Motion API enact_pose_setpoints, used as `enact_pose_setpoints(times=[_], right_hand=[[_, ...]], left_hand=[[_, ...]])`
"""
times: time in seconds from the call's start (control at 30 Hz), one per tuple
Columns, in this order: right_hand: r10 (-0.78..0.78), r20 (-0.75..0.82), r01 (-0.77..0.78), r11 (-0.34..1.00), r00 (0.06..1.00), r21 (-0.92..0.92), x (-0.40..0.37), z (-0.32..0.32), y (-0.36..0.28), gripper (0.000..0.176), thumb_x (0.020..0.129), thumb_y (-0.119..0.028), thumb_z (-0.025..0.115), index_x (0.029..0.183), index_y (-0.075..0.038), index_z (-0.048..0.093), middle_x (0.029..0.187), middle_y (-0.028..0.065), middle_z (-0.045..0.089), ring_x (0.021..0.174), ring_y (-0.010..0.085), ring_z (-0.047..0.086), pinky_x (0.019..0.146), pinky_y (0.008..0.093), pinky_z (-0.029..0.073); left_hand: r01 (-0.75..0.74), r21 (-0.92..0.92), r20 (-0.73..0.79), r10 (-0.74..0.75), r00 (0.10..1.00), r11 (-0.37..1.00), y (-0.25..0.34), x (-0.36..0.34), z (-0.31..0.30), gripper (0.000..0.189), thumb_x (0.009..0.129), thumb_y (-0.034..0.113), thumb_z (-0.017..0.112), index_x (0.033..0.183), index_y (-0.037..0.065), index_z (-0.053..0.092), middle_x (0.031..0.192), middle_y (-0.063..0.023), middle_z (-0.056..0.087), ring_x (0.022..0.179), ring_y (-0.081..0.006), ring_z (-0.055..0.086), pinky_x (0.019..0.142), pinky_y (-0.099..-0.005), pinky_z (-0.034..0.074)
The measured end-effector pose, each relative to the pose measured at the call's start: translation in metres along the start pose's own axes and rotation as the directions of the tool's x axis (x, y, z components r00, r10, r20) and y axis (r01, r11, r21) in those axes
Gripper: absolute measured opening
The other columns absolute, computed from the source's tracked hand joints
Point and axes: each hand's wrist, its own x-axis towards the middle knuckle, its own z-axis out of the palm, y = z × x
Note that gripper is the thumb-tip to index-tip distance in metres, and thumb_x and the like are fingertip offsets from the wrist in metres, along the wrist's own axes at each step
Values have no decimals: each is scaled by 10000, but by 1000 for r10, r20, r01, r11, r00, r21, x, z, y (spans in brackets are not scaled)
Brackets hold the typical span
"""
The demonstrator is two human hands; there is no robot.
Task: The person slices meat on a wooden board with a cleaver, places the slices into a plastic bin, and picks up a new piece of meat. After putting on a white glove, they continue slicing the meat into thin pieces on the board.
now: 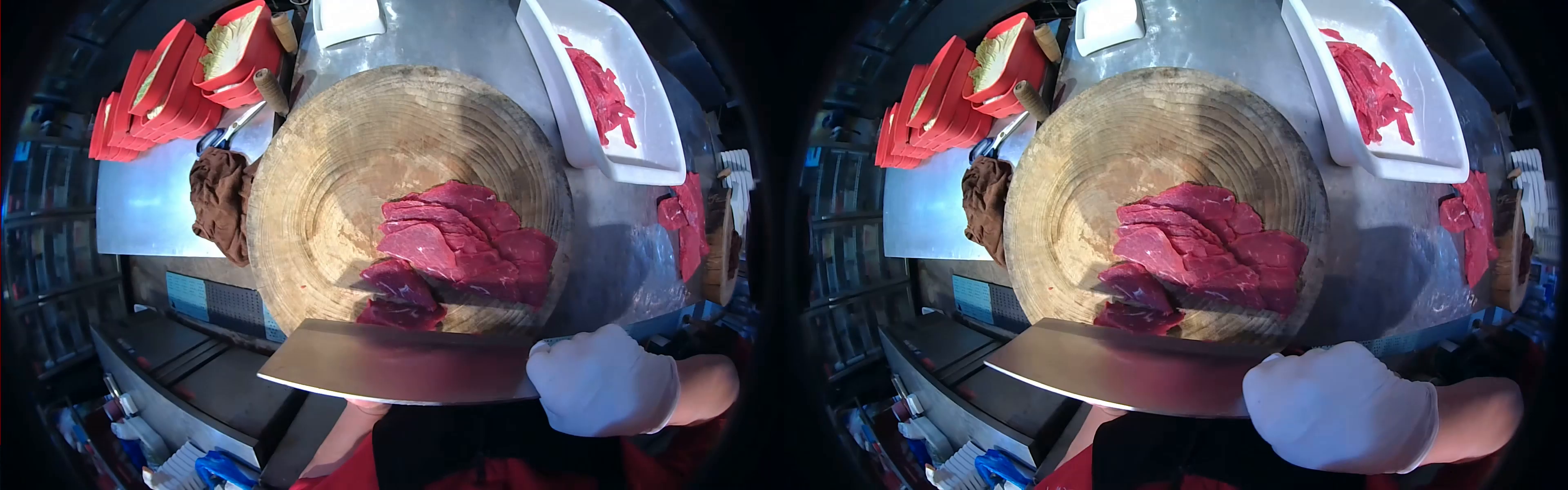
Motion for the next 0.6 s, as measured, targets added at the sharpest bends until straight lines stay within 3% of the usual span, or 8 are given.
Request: enact_pose_setpoints(times=[0.2,0.27,0.4,0.47,0.5,0.57,0.6], right_hand=[[-107,-16,105,990,994,-98,19,-4,-2,221,775,-174,604,872,24,595,648,56,525,500,161,580,402,321,446],[-19,88,16,999,996,35,23,-6,-3,291,769,-170,609,952,56,618,671,135,651,563,294,668,488,403,518],[82,127,-101,982,989,159,52,-9,-8,235,798,-180,610,913,26,615,669,121,644,568,286,668,487,405,516],[-81,-126,93,991,989,96,72,9,-9,105,784,-150,583,783,-46,570,660,57,525,526,190,594,430,336,462],[-76,-118,89,990,990,106,87,10,-13,69,789,-126,576,753,-73,550,658,55,542,533,215,605,456,352,479],[-141,-341,213,959,930,185,110,15,-23,86,784,-131,591,755,-53,567,639,80,581,549,252,633,482,377,501],[-98,-328,169,966,940,197,111,16,-25,99,786,-133,596,755,-42,573,632,98,595,559,272,645,497,391,510]], left_hand=[[42,-85,20,-40,999,996,3,10,-6,241,781,156,794,989,55,725,950,-130,713,870,-314,702,781,-417,551],[53,-124,28,-50,998,991,4,14,-7,243,779,154,797,988,53,724,950,-131,712,871,-315,701,781,-418,550],[71,-205,41,-64,997,976,2,18,-8,248,775,151,803,985,47,721,949,-133,711,874,-315,700,780,-420,550],[74,-231,38,-67,997,970,1,17,-8,251,774,149,806,984,44,720,949,-135,710,875,-316,699,780,-421,549],[72,-245,38,-65,997,967,4,16,-10,252,773,148,808,984,43,719,949,-135,710,876,-316,699,780,-421,549],[37,-270,19,-33,999,962,11,20,-9,255,771,147,811,983,40,718,949,-137,709,877,-316,699,780,-422,549],[-66,-139,-33,62,998,988,13,27,-8,272,738,120,839,957,38,699,942,-121,704,862,-313,694,787,-420,544]])
